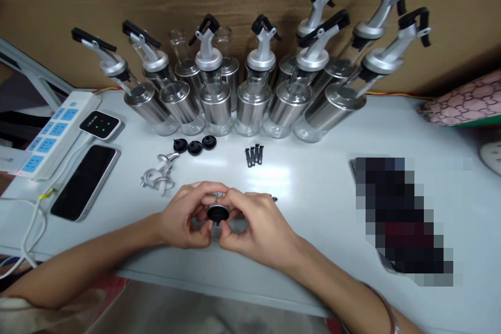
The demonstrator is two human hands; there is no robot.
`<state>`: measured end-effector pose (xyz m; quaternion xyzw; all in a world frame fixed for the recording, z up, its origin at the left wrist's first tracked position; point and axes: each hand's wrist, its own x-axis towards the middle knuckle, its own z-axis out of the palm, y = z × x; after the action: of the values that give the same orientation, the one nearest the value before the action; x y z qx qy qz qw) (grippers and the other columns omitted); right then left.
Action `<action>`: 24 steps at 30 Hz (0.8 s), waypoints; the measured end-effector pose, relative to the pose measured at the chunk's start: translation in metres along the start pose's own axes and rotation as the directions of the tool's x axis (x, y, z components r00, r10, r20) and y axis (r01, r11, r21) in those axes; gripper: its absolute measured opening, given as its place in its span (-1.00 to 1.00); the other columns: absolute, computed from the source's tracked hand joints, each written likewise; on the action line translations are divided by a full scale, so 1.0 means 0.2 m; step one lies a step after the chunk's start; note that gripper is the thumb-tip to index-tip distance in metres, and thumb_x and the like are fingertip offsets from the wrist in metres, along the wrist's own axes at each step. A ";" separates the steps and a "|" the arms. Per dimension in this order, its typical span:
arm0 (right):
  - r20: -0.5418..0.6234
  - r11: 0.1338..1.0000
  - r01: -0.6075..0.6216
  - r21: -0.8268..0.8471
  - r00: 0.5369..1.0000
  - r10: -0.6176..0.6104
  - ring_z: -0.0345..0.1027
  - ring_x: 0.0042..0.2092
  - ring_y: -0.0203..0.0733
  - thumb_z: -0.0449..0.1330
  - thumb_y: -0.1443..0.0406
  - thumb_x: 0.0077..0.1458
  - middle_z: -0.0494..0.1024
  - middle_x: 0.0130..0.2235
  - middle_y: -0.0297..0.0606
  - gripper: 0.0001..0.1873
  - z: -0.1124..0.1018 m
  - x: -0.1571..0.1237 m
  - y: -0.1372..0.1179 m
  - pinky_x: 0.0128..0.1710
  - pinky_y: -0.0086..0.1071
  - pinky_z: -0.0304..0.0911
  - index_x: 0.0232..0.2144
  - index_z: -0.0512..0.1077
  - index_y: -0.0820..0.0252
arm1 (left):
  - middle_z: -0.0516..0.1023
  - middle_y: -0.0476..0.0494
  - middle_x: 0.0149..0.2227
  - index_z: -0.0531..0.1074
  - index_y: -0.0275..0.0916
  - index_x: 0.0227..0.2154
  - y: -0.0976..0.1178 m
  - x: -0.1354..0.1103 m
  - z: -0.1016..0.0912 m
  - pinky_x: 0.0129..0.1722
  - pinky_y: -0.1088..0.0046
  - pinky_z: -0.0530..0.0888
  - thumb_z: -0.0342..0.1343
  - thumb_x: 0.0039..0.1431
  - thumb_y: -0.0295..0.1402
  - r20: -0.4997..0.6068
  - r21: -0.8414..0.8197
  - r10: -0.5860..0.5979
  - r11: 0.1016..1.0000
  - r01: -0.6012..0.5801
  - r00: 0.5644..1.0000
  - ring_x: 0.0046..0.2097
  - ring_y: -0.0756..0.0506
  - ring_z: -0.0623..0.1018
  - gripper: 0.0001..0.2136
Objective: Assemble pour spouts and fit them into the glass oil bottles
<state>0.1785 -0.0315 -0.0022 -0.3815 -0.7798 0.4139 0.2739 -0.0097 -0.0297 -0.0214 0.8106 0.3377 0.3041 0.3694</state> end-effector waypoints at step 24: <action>-0.150 0.997 0.049 -0.058 0.987 -0.058 0.47 -0.19 -0.18 0.19 0.39 0.02 0.52 -0.22 -0.25 -0.70 -0.05 0.01 0.02 -0.22 -0.33 0.41 -0.18 0.25 0.07 | 0.36 -0.09 -0.24 0.28 -0.15 -0.05 -0.05 0.01 0.00 -0.31 0.44 0.47 0.07 0.21 -0.41 -0.266 -0.052 0.132 0.987 -0.151 0.955 -0.26 -0.03 0.41 -0.74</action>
<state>0.1865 -0.0234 -0.0002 -0.3983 -0.7776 0.3547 0.3330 -0.0115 -0.0236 -0.0300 0.7716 0.3133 0.4463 0.3276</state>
